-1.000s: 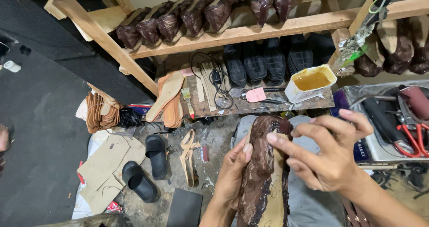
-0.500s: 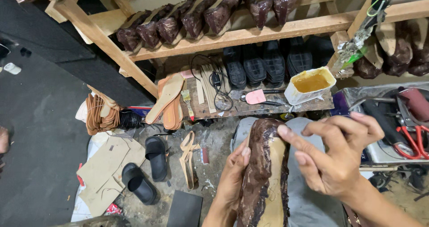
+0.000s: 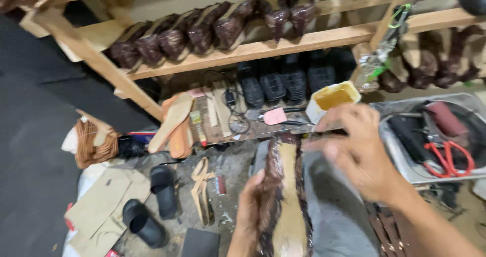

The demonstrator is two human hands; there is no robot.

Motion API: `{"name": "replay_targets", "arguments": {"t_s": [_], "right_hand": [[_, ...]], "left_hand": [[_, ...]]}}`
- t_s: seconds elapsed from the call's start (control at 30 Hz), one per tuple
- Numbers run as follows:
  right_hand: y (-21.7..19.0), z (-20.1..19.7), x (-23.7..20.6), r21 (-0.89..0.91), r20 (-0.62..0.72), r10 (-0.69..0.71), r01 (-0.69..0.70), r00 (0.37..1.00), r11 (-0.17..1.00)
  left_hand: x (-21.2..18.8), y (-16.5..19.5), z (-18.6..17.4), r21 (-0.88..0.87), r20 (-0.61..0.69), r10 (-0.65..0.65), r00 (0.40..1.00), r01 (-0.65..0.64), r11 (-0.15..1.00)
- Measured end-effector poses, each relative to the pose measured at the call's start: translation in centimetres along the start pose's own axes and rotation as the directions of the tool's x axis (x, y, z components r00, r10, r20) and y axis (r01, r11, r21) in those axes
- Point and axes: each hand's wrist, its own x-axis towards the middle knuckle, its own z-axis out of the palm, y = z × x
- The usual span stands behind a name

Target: The person holds a shoe sole on their lap and spreads yellow adhesive over the insole surface with their fingers, repeatedly dipping their hand into a container of glue on the workbench. They rotate the sole to coat different areas and place the finished sole on a rack with other glued soles.

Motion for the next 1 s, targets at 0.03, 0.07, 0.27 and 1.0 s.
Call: {"name": "replay_targets", "arguments": {"t_s": [0.03,0.07,0.27,1.0], "right_hand": [[2.4,0.0,-0.2,0.040,-0.016,0.080,-0.079,0.997,0.996],[5.1,0.5,-0.1,0.067,-0.063,0.217,-0.213,0.974,0.975],[20.3,5.4,-1.6,-0.374,0.018,0.396,-0.361,0.918,0.854],[-2.1,3.9,-2.7,-0.179,-0.105,-0.163,0.143,0.981,0.973]], "left_hand": [[0.4,-0.2,-0.5,0.015,0.012,0.041,0.999,-0.041,0.999],[0.8,-0.3,-0.9,0.030,0.026,0.081,0.996,-0.082,0.996],[-0.8,-1.1,-0.9,-0.321,-0.190,-0.179,0.965,0.111,0.941],[-1.6,2.3,5.8,0.203,0.155,0.198,0.968,-0.227,0.953]]}}
